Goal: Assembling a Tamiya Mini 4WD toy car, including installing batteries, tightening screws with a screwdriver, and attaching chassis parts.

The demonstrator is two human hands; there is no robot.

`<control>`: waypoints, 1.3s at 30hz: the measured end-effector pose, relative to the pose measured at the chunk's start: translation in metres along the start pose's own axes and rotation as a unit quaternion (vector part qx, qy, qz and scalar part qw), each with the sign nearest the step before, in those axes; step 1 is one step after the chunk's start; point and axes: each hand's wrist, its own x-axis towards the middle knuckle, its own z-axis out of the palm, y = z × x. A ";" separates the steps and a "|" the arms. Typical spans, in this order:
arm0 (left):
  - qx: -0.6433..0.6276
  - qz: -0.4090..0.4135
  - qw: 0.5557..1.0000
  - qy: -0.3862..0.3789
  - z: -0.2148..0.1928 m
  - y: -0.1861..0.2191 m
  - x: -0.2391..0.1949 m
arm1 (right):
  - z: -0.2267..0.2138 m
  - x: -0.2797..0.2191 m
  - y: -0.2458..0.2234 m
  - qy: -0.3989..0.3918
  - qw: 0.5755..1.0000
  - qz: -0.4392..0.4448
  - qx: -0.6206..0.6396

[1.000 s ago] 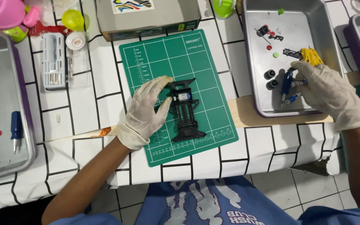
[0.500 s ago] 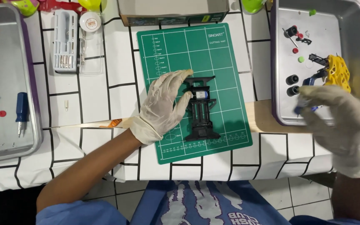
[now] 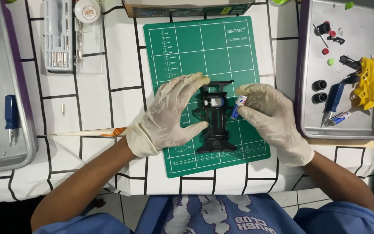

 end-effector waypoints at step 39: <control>0.142 -0.002 0.990 -0.017 0.015 -0.011 -0.004 | 0.019 -0.003 0.008 -0.011 0.980 -0.020 -0.198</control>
